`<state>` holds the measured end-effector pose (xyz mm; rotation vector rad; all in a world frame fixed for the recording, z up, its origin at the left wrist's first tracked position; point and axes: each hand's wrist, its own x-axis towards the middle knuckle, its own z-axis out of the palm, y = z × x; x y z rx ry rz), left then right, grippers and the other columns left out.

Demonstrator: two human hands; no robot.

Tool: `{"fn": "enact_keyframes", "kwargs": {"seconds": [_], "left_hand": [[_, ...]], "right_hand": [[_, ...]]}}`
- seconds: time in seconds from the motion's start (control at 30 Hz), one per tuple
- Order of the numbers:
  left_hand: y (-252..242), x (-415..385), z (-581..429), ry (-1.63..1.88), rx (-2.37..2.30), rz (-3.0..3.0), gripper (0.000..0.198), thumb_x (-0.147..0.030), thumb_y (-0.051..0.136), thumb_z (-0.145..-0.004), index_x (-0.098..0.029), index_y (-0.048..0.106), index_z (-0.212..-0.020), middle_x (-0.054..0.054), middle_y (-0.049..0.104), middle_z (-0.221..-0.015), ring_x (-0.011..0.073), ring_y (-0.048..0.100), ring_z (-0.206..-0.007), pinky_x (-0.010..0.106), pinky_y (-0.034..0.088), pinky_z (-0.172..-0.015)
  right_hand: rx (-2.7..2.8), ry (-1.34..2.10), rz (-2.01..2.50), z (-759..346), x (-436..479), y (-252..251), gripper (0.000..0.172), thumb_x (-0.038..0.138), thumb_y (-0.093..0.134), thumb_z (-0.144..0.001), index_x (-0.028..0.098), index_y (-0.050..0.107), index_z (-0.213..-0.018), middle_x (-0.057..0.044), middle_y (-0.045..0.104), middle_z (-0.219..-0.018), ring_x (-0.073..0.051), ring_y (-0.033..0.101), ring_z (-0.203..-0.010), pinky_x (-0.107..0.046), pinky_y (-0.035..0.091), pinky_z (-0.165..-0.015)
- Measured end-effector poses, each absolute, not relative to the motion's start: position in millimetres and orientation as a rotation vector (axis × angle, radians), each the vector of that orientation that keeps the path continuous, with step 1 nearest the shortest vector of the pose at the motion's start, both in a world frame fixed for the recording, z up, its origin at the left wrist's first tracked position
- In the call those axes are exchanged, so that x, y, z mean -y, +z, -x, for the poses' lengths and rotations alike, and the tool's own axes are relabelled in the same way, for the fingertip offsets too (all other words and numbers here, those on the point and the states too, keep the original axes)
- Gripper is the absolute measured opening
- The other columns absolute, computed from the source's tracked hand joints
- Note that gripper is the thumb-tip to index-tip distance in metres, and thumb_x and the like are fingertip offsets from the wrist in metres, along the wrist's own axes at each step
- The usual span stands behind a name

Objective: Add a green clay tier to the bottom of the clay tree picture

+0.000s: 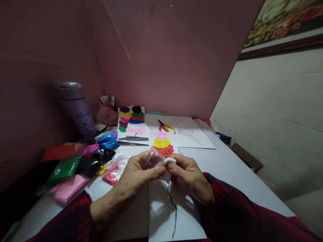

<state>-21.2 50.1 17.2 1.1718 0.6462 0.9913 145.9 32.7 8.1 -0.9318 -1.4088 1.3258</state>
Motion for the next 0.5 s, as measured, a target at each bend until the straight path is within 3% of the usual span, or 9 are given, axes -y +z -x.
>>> {"fn": "enact_keyframes", "kwargs": {"seconds": [0.27, 0.5], "left_hand": [[19.3, -48.7, 20.7, 1.005, -0.696, -1.404, 0.018, -0.025, 0.072, -0.076, -0.014, 0.059, -0.072, -0.004, 0.053, -0.066, 0.0073, 0.046, -0.063, 0.017, 0.036, -0.059], [12.8, -50.7, 18.4, 1.047, -0.703, -1.158, 0.017, -0.025, 0.078, -0.069, -0.015, 0.065, -0.075, 0.000, 0.065, -0.071, 0.0114, 0.058, -0.068, 0.020, 0.043, -0.065]], "right_hand": [[1.396, 1.362, 0.948, -143.9, -29.9, 8.5, 0.033, 0.046, 0.061, -0.080, 0.017, 0.053, -0.068, 0.005, 0.046, -0.054, -0.006, 0.040, -0.040, -0.021, 0.031, -0.039], [1.479, 1.145, 0.980, -145.4, -29.6, 8.9, 0.029, 0.041, 0.057, -0.085, 0.017, 0.053, -0.068, 0.005, 0.043, -0.054, -0.008, 0.038, -0.048, -0.023, 0.029, -0.047]]}}
